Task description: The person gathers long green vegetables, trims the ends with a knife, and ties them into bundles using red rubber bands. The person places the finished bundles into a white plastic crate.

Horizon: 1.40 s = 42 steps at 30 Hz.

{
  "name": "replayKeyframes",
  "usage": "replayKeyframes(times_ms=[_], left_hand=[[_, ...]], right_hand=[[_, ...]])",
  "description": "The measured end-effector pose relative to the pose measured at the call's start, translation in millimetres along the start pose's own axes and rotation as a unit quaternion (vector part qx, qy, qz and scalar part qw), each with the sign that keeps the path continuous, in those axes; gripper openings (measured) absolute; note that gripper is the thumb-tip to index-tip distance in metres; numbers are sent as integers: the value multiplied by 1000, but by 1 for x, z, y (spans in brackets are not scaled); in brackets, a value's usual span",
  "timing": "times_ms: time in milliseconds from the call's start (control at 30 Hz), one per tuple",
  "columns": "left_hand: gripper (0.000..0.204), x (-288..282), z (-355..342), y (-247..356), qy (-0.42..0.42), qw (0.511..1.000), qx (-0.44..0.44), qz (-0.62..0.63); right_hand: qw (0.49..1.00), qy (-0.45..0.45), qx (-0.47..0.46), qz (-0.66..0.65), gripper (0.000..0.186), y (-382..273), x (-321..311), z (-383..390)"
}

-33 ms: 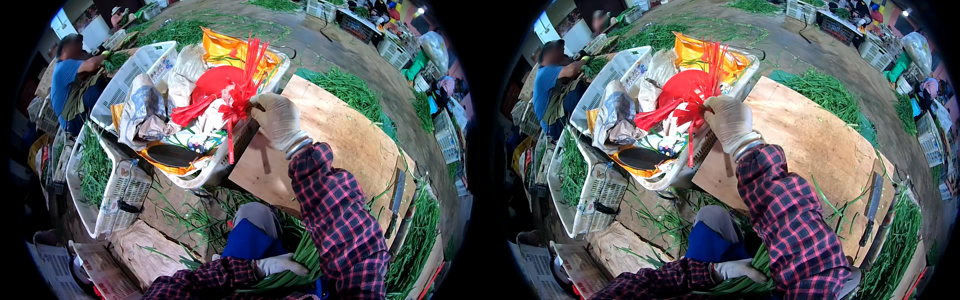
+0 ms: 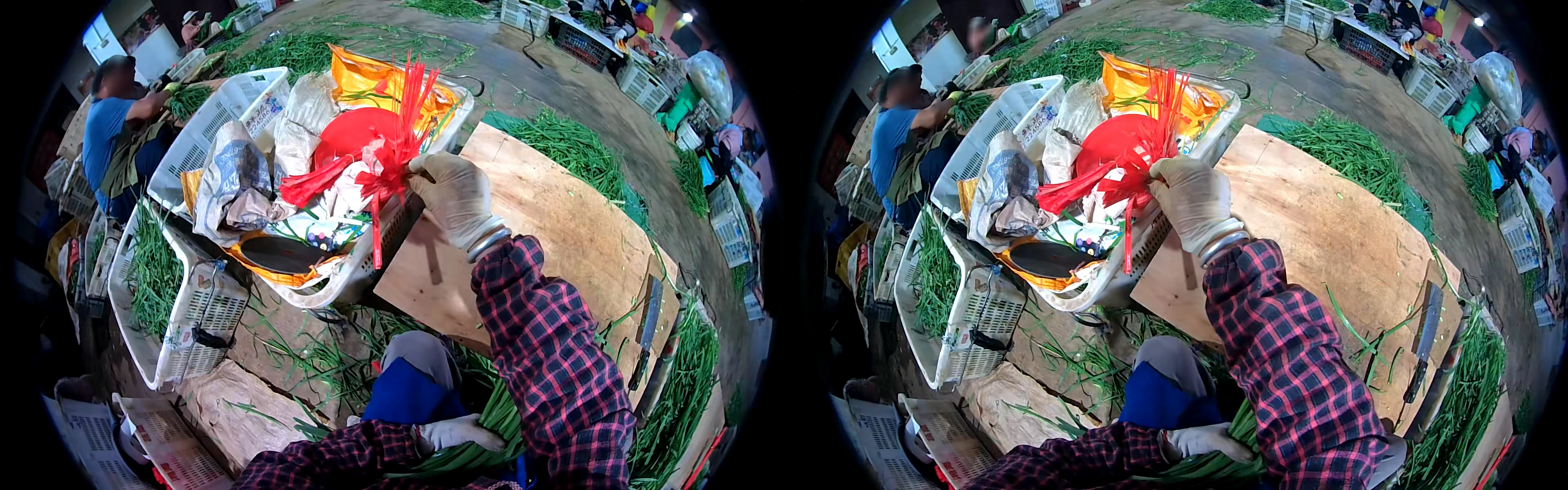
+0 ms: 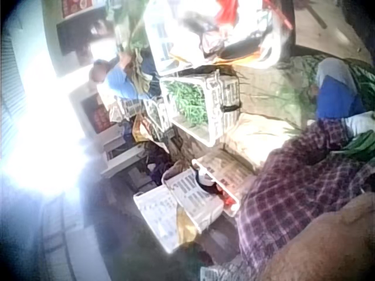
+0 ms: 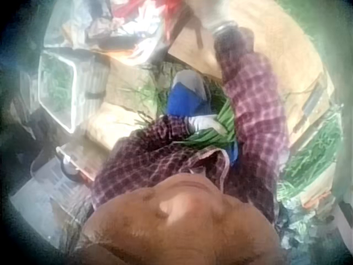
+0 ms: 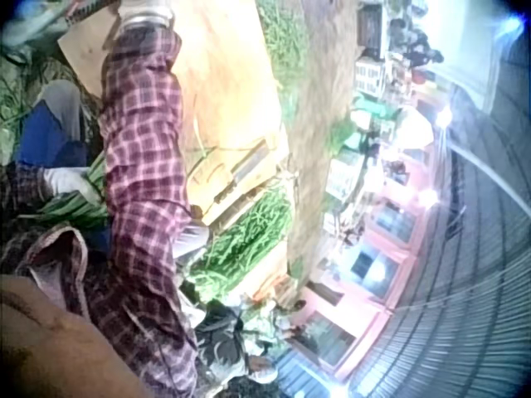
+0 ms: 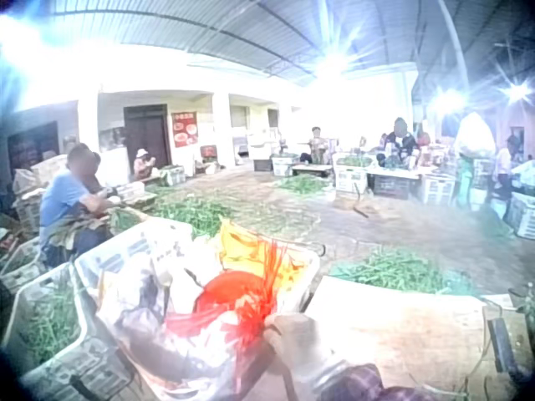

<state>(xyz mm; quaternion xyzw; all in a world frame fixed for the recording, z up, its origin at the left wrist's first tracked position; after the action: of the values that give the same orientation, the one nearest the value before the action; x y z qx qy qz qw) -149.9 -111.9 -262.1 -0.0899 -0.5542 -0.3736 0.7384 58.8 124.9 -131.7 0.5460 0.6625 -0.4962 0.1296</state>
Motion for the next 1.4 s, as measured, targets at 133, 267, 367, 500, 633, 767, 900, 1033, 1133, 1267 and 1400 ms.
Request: replayKeyframes(times_ms=[133,267,367,500,633,767,900,1033,1133,1267,1400], left_hand=[[61,-14,-9,-16,-38,997,28,59],[59,-18,-18,-22,-28,999,-21,20],[58,-8,-10,-9,-10,1000,-25,-16],[58,3,-7,-8,-20,999,22,19],[57,17,2,1,-23,999,15,40],[50,21,2,3,-29,999,40,4],[53,22,-1,-1,-12,1000,21,-17],[56,26,-3,1,-2,1000,9,-28],[57,26,-4,4,-10,999,19,-25],[54,18,-5,1,0,1000,29,2],[53,26,-1,9,7,1000,22,13]], right_hand=[[996,27,-43,80,11,-2,-8,5],[984,72,-53,152,9,0,-32,8],[979,67,-45,187,10,-1,-45,6],[987,155,26,18,17,6,-110,27],[970,207,121,-38,14,41,-171,58],[961,131,232,78,22,91,-197,100],[925,36,343,160,24,127,-184,150],[907,57,361,211,23,159,-163,195],[856,98,507,27,22,203,-142,226],[806,152,558,-127,27,193,-129,230],[829,56,553,-56,30,195,-123,231]])
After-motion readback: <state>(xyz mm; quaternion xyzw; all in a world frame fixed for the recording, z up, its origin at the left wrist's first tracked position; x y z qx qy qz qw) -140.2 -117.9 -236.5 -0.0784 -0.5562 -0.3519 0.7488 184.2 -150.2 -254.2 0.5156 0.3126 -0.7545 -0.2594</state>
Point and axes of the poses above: each hand's wrist, its own z-axis away from the middle knuckle, its own x-axis out of the palm, y = z × x, the point moved 3 cm from there along -z, towards the middle knuckle, and after that the axes turned 5 degrees about z, right-handed, at the moved point
